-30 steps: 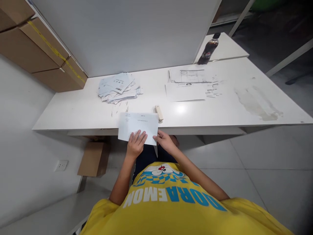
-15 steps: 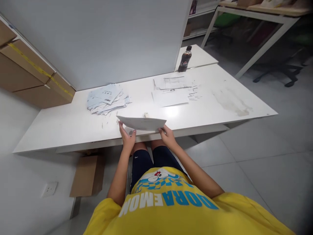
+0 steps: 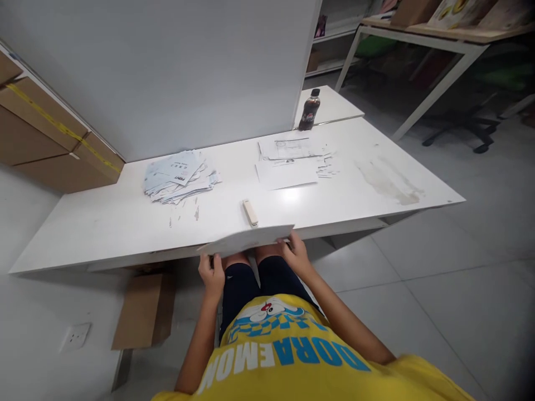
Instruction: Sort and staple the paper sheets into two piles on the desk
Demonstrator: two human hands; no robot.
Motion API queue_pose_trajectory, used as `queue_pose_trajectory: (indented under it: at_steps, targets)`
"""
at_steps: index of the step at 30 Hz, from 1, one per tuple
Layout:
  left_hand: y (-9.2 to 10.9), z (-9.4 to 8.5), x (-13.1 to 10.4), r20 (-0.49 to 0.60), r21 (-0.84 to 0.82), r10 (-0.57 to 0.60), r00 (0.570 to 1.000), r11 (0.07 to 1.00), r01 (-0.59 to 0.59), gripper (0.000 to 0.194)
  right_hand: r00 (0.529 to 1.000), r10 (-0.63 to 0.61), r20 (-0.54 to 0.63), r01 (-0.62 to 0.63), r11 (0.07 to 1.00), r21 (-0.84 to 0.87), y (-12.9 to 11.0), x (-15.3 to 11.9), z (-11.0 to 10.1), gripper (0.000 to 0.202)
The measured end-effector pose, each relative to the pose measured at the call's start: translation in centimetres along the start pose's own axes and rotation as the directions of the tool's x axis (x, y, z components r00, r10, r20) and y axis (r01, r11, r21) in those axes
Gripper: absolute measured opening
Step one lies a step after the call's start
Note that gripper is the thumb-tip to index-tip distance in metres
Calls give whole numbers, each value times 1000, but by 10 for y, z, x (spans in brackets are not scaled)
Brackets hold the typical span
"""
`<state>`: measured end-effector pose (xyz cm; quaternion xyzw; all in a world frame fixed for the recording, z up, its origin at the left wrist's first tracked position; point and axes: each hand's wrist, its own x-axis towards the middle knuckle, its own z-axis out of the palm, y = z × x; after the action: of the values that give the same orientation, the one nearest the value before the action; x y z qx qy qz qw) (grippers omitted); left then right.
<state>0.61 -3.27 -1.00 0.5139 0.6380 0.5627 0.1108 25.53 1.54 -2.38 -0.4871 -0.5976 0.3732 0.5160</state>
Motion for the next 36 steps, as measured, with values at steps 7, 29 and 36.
queue_pose_trajectory:
  at_steps: [7,29,36]
  targets:
    - [-4,24,-34,303,-226,-393,868,855,467,39,952,305,-12,-301,945,127,36,-40,-22,50]
    - [31,89,-52,573,-372,-404,713,647,666,45,874,-48,-484,-160,911,-380,-2,-9,-53,37]
    - [41,113,-35,507,-423,-396,765,660,622,34,938,-301,174,347,837,-423,-41,32,0,34]
